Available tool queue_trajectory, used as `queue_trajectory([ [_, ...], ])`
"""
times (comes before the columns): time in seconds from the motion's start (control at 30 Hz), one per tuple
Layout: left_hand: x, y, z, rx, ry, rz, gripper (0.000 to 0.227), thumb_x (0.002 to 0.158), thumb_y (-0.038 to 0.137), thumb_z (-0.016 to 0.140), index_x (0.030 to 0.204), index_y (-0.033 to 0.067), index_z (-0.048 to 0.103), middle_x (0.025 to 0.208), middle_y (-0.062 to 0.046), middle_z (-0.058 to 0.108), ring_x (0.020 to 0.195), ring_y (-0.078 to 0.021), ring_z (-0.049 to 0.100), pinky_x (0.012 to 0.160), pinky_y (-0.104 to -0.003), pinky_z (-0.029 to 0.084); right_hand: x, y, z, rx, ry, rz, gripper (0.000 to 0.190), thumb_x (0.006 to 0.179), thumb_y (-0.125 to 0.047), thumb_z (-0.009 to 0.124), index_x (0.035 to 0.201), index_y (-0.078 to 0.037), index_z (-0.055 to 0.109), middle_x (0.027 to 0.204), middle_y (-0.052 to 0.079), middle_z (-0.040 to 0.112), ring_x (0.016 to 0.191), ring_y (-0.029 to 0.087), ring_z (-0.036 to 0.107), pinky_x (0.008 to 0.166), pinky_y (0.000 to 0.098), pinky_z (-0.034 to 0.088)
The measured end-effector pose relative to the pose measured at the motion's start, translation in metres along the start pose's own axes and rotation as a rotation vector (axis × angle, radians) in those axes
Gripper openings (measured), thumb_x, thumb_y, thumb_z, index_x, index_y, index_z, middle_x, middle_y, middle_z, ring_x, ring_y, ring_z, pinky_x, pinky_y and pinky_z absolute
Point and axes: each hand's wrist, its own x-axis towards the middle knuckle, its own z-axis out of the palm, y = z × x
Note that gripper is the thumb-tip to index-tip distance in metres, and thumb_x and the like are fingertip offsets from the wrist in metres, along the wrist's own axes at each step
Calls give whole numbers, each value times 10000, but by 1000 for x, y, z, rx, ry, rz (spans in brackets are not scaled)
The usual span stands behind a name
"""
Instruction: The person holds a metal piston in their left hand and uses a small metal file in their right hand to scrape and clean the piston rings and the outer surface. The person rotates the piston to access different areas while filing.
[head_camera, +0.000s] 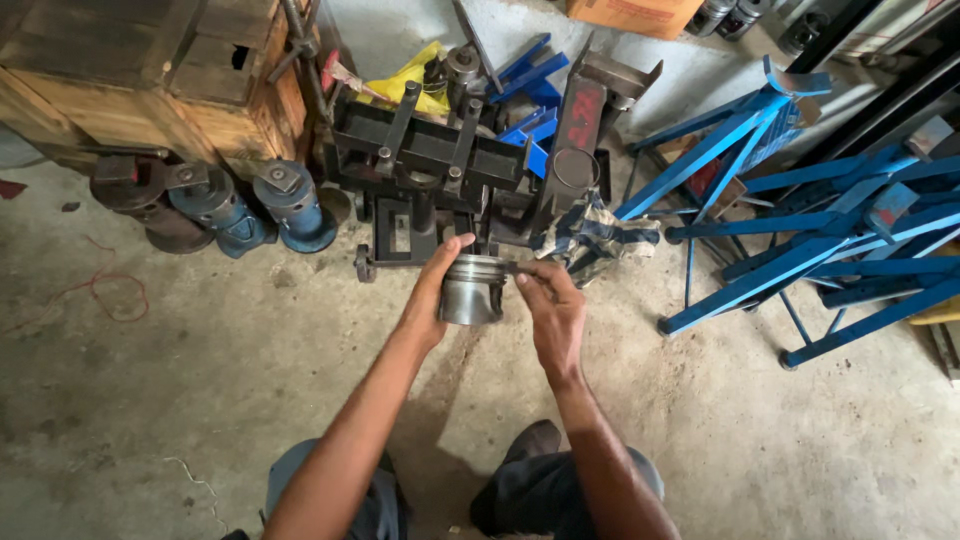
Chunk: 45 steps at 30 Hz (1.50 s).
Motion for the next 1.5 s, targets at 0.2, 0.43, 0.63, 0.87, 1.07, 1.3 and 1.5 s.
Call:
queue_trajectory([
  [0.2,18,-24,-4,37,-59,135,580,943,517,642,1349,103,644,1276,-39,649,1195,-169,623,989,-314,494,6,-10,-7,-343,-58,-325,144,902,9,722,1038,-37,737,1040,86,703,943,182,682,795,287,557],
  [0.43,31,-32,-2,-48,15,120,507,948,450,654,1310,95,649,1253,-22,660,1175,-164,615,986,-323,486,15,-1,-7,-480,0,-432,136,891,29,733,1013,-32,727,1032,109,710,958,251,687,783,305,573],
  [0.63,36,-35,-2,-5,24,177,513,954,440,660,1324,85,643,1256,-41,657,1173,-150,615,992,-302,481,23,8,-6,-436,18,-414,145,887,22,742,1019,-38,734,1028,100,723,960,246,691,838,338,555],
  [0.87,37,-41,-7,33,35,203,498,941,404,681,1324,90,627,1227,-51,655,1148,-163,622,962,-321,498,19,10,-6,-517,-46,-509,163,874,15,741,1026,-46,744,1034,101,724,981,266,676,875,356,533],
  [1.07,31,-32,-2,-12,27,210,478,961,408,660,1310,81,663,1250,-51,649,1163,-154,609,993,-305,471,24,17,-9,-464,25,-419,159,879,3,748,1024,-61,753,1006,85,728,947,265,679,847,364,535],
  [1.3,33,-42,-6,75,35,265,485,955,413,682,1296,69,662,1233,-61,671,1151,-166,616,1007,-313,470,12,4,1,-605,-14,-584,177,847,2,744,1010,-67,760,1000,96,726,968,294,662,873,400,510],
  [1.5,30,-32,-1,-141,17,108,484,951,443,649,1280,89,664,1168,-78,685,1075,-201,653,922,-345,518,24,10,-6,-494,34,-456,141,874,-16,743,1005,-65,758,979,84,730,923,274,666,825,376,522],
])
